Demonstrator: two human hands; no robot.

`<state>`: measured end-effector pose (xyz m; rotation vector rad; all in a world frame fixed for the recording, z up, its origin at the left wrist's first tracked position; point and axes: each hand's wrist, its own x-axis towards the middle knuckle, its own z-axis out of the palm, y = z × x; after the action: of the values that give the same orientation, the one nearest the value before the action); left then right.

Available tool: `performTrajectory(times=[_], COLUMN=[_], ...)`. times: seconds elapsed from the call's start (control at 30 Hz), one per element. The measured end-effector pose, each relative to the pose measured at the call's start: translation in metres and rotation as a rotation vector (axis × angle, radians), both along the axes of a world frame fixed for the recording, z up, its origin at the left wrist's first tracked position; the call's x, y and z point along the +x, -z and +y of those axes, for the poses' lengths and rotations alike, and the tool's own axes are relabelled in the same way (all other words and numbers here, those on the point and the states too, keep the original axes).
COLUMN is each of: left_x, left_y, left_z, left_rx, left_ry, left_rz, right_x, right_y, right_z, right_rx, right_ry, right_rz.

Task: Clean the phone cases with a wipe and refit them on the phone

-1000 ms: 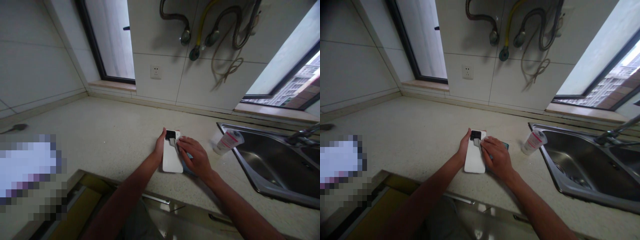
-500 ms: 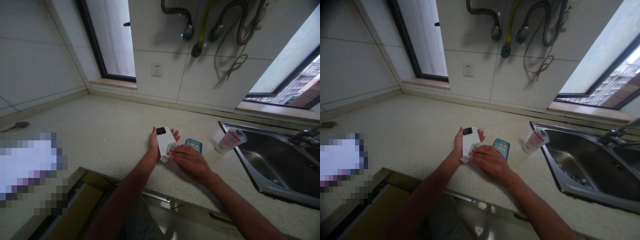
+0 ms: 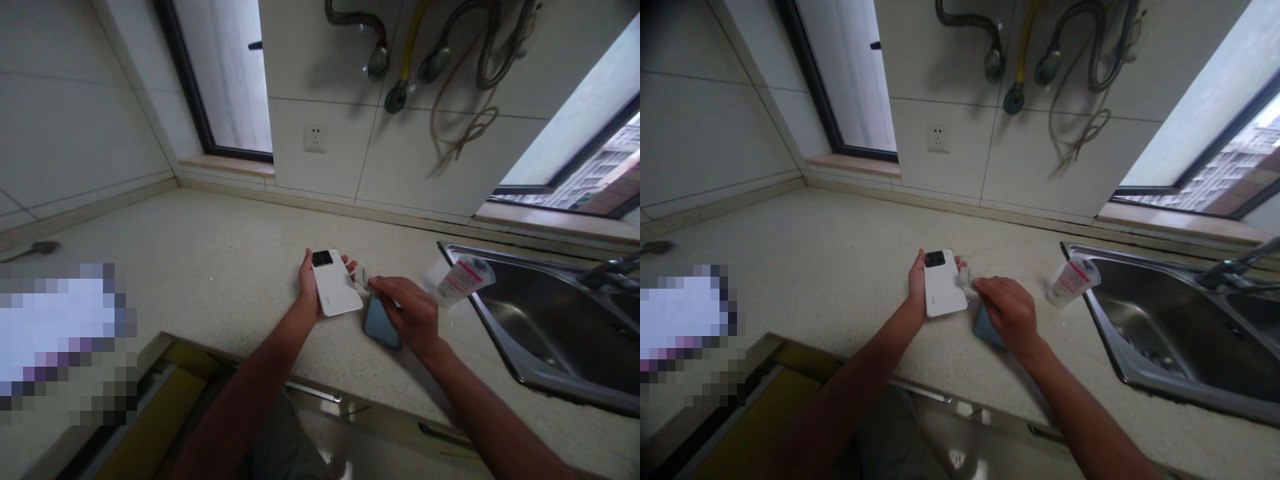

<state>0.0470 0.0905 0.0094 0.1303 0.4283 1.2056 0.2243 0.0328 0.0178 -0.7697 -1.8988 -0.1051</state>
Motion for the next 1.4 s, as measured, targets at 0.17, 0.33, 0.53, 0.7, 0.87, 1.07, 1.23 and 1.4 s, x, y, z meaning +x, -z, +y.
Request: performTrajectory(times=[0.17, 0.33, 0.53, 0.7, 0.87, 1.07, 1.23, 1.4], left_x=[-0.003, -0.005, -0.005, -0.001, 0.003, 0.008, 0.013, 0.017], left_y=[0.002, 0.003, 0.002, 0.003, 0.004, 0.000, 0.004, 0.014], left_z=[-0.003, -0.001, -0.001, -0.001, -0.002, -0.006, -0.011, -0.010], left_rx=[0.179, 0.215, 0.224, 0.238, 0.252, 0.290, 0.389, 0.428], left_ry=[0.169, 0.278, 0.305, 0.173, 0.101, 0.034, -0.063, -0.106], left_rz=[0.018, 0.046, 0.123, 0.203, 0.264, 0.404, 0.749, 0.959], right_x=[0.016, 0.051, 0.074, 0.070, 0.065, 0.055, 0.041, 0.027], right_y=[-0.007, -0.010, 0.000, -0.002, -0.014, 0.001, 0.009, 0.006], right_z=[0.011, 0.029, 0.037, 0.034, 0.031, 0.034, 0.033, 0.026], right_rx=[-0.275, -0.548, -0.897, -0.913, -0.848, -1.050, -1.048, -0.952], right_ry=[0.326, 0.718, 0.796, 0.726, 0.828, 0.652, 0.578, 0.467], right_rz=[0.214, -0.095, -0.670, -0.692, -0.586, -0.661, -0.528, -0.229])
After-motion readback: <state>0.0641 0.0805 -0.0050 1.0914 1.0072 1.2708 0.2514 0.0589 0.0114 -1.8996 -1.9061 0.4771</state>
